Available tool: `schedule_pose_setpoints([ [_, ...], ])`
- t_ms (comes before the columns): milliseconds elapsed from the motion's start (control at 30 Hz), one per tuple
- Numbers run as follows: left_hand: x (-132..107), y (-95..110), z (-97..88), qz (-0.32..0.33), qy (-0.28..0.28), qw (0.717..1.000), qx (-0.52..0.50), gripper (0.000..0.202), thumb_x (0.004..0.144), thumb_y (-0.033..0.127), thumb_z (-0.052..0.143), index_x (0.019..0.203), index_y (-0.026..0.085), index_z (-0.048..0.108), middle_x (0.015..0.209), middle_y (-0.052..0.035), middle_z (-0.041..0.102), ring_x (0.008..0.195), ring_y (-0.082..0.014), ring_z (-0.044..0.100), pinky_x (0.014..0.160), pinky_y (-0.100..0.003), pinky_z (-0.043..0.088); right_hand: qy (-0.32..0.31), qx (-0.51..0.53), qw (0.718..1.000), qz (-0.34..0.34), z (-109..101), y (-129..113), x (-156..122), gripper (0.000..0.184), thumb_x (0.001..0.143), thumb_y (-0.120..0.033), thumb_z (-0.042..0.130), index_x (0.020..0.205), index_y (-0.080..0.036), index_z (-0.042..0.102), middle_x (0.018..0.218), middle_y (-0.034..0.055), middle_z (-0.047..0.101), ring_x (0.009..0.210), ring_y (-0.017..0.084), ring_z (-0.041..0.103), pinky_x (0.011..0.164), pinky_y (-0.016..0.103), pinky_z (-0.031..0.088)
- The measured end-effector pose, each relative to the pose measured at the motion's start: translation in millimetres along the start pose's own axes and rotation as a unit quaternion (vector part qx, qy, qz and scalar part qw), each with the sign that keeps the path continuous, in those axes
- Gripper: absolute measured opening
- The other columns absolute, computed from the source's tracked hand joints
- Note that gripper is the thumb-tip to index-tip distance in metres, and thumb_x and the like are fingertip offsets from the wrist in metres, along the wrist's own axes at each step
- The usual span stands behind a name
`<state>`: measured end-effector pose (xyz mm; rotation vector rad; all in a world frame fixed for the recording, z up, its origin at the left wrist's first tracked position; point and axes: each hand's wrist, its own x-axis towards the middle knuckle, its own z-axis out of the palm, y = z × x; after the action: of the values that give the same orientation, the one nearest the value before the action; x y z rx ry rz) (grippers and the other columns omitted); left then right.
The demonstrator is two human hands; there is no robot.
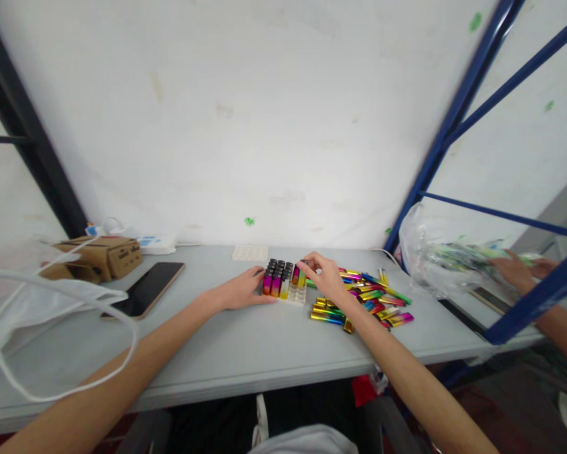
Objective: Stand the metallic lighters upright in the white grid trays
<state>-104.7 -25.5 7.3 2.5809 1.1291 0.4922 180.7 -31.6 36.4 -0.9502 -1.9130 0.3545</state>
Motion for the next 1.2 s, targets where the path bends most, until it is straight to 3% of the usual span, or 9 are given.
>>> schedule_pose_setpoints([
  [367,-1.2,1.2,-0.4,0.001,0.010,1.000,-0.010,0.072,0.092,0.076,0.064,0.138,0.021,0.062,0.150,-0.0152,0.059,0.138,-0.0360,0.057,0.123,-0.046,0.042,-0.033,-0.021,0.999,0.019,1.4,10.0,0.1,0.049,0.090,-0.069,0.070,0.078,-0.022,0.068,0.067,0.0023,0.069,0.058,0.017,0.055,0.061,0.028,0.042],
  [600,-1.9,1.9,-1.3,-0.006,-0.004,1.000,-0.005,0.076,0.093,0.075,0.063,0.145,0.019,0.058,0.154,-0.0170,0.055,0.142,-0.0366,0.055,0.126,-0.046,0.039,-0.099,-0.027,0.995,0.014,2.3,15.6,0.6,0.039,0.094,-0.060,0.071,0.086,-0.022,0.073,0.064,-0.0001,0.069,0.058,0.017,0.059,0.059,0.027,0.038],
  [700,-1.5,1.6,-0.8,-0.003,0.002,1.000,-0.007,0.073,0.093,0.075,0.064,0.142,0.020,0.060,0.151,-0.0162,0.057,0.140,-0.0362,0.056,0.125,-0.047,0.040,-0.084,-0.039,0.995,0.023,-5.0,18.3,3.6,0.037,0.094,-0.058,0.072,0.090,-0.022,0.074,0.064,-0.0014,0.069,0.057,0.016,0.059,0.060,0.026,0.038],
  [833,-1.2,2.4,-1.5,-0.007,-0.001,1.000,-0.012,0.072,0.093,0.075,0.065,0.138,0.019,0.062,0.153,-0.0176,0.055,0.141,-0.0367,0.055,0.126,-0.048,0.039,-0.047,-0.104,0.993,0.036,-23.8,30.0,7.7,0.035,0.105,-0.050,0.059,0.092,-0.021,0.075,0.062,-0.0012,0.067,0.057,0.016,0.057,0.064,0.027,0.040],
  [1000,-2.1,6.9,-5.0,-0.001,0.001,1.000,-0.011,0.070,0.093,0.074,0.064,0.137,0.020,0.063,0.153,-0.0164,0.056,0.141,-0.0362,0.055,0.126,-0.047,0.039,-0.175,-0.192,0.966,0.005,-35.6,55.2,1.7,0.018,0.099,-0.034,0.070,0.101,-0.018,0.079,0.102,0.0113,0.077,0.094,0.023,0.069,0.088,0.031,0.048],
  [1200,-2.5,10.0,-6.4,0.004,0.008,1.000,-0.013,0.067,0.093,0.075,0.063,0.133,0.021,0.066,0.148,-0.0151,0.059,0.137,-0.0361,0.058,0.123,-0.047,0.042,-0.218,-0.213,0.952,0.039,-28.4,64.5,-2.9,0.014,0.099,-0.030,0.070,0.097,-0.018,0.077,0.097,0.0107,0.077,0.088,0.023,0.069,0.082,0.031,0.048],
])
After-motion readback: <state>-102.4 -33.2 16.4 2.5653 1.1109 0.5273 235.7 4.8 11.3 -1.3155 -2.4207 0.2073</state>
